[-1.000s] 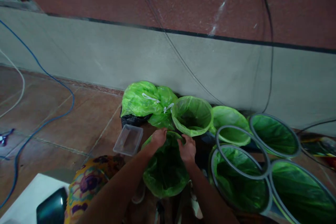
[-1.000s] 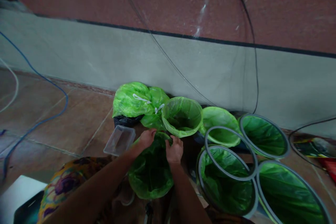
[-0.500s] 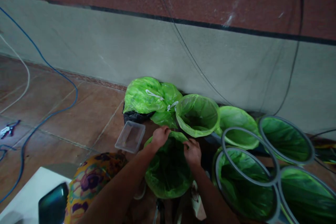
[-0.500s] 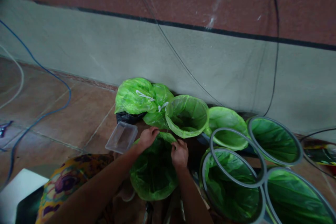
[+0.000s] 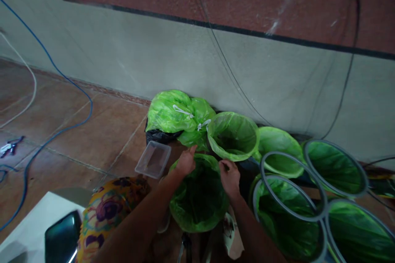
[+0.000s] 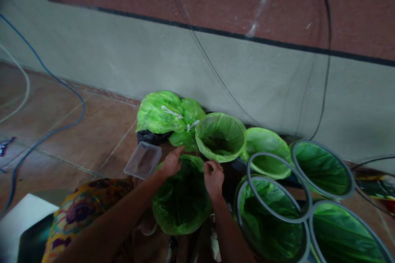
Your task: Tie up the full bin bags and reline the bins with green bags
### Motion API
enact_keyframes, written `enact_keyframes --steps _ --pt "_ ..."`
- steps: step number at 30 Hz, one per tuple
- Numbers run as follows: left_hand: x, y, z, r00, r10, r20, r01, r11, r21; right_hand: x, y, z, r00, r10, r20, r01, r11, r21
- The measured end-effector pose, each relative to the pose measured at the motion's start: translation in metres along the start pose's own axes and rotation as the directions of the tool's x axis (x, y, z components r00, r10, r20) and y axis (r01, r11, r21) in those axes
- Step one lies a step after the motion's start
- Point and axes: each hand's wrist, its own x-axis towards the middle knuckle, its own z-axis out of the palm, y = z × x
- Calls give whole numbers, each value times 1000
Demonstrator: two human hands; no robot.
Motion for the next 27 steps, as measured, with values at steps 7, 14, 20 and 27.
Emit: enact_keyframes --steps 7,14,20,27 --pt "-5 8 -5 992 -106 -64 96 984 -152 6 -15 11 970 20 242 48 962 -270" --pt "0 1 -9 980 -162 117 152 984 94 5 3 10 877 147 457 117 858 -500" --pt "-6 -1 -7 964 -229 137 206 965 162 11 15 11 874 114 473 149 863 -483" --pt "-14 5 -39 970 -243 28 239 966 102 0 27 -8 910 128 394 80 880 -469"
